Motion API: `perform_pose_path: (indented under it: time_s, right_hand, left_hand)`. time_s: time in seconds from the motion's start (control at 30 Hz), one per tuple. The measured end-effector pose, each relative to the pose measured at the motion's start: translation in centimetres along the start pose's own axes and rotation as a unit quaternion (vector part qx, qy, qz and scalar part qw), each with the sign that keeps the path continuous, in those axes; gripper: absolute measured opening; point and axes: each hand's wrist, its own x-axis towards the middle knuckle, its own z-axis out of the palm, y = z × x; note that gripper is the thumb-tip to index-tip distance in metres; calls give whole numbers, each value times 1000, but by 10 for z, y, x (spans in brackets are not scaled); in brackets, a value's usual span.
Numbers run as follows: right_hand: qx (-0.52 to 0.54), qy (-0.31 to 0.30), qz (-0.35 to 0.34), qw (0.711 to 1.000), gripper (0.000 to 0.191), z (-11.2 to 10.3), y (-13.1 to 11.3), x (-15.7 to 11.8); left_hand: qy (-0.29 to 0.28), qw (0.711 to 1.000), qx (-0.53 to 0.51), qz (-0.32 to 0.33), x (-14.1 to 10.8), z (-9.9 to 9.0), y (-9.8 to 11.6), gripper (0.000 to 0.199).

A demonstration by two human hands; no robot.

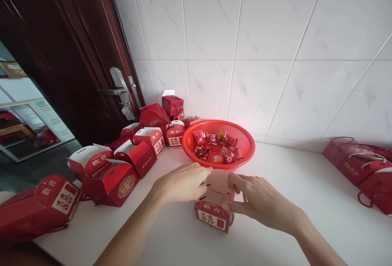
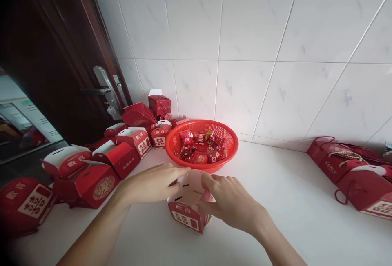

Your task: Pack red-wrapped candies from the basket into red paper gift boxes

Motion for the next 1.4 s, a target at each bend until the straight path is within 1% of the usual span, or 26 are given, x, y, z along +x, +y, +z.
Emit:
perform_pose_path:
  time_s: [0.1, 0.27, 0.3, 0.4, 0.47, 0.6, 0.7, 0.77, 0.83, 0.93, 1.0, 1.1, 1.23, 1.3, 1.4]
  right_hand:
    - [-8, -10, 15, 1000, 28, -4, 3, -4]
    - [-1, -20, 45, 999, 18, -6, 7, -5]
    - [7, -24, 47, 999, 22, -7, 7, -5]
    - [25, -40, 61, 997, 49, -8, 7, -7]
    - [31, -51, 79, 995, 59, -9, 6, -8]
    - [58, -72, 93, 991, 65, -10, 10, -5]
    - [96, -88, 79, 988, 70, -9, 18, 1]
    - [117, -93, 70, 986, 75, -9, 22, 5]
    - [105, -98, 74, 987, 83, -8, 25, 8]
    - [52, -103, 88, 989, 93, -6, 22, 9]
    - [40, -99, 81, 991, 92, -5, 19, 9]
    - [53, -94, 49, 993, 87, -4, 18, 8]
    - [87, -84, 4, 993, 89, -7, 21, 7]
    - [119, -58, -19, 991, 80, -11, 23, 7]
    - [155, -1, -40, 987, 52, -16, 26, 8]
  left_hand:
    - [4, 1000, 16, -14, -1, 1, -2, 18]
    - [10, 1000, 3, -23, -7, 4, -1, 16]
    - [15, 1000, -4, -25, -8, 4, -1, 18]
    - [19, 999, -23, -27, -11, 5, 0, 26]
    - [14, 999, -31, -30, -11, 4, 1, 34]
    - [1, 999, -29, -25, -11, 1, -2, 47]
    - [-11, 999, -16, -35, -9, -3, -8, 48]
    - [-14, 999, -4, -47, -9, -6, -11, 53]
    - [-17, 998, 10, -55, -9, -9, -14, 57]
    - [-21, 997, 16, -70, -10, -9, -15, 52]
    - [-9, 997, 3, -72, -11, -8, -16, 51]
    - [8, 999, -23, -45, -10, -4, -16, 50]
    - [0, 999, -36, -38, -9, -4, -15, 34]
    - [0, 999, -39, -30, -10, -5, -14, 26]
    - [5, 999, -40, -14, -12, -10, -10, 23]
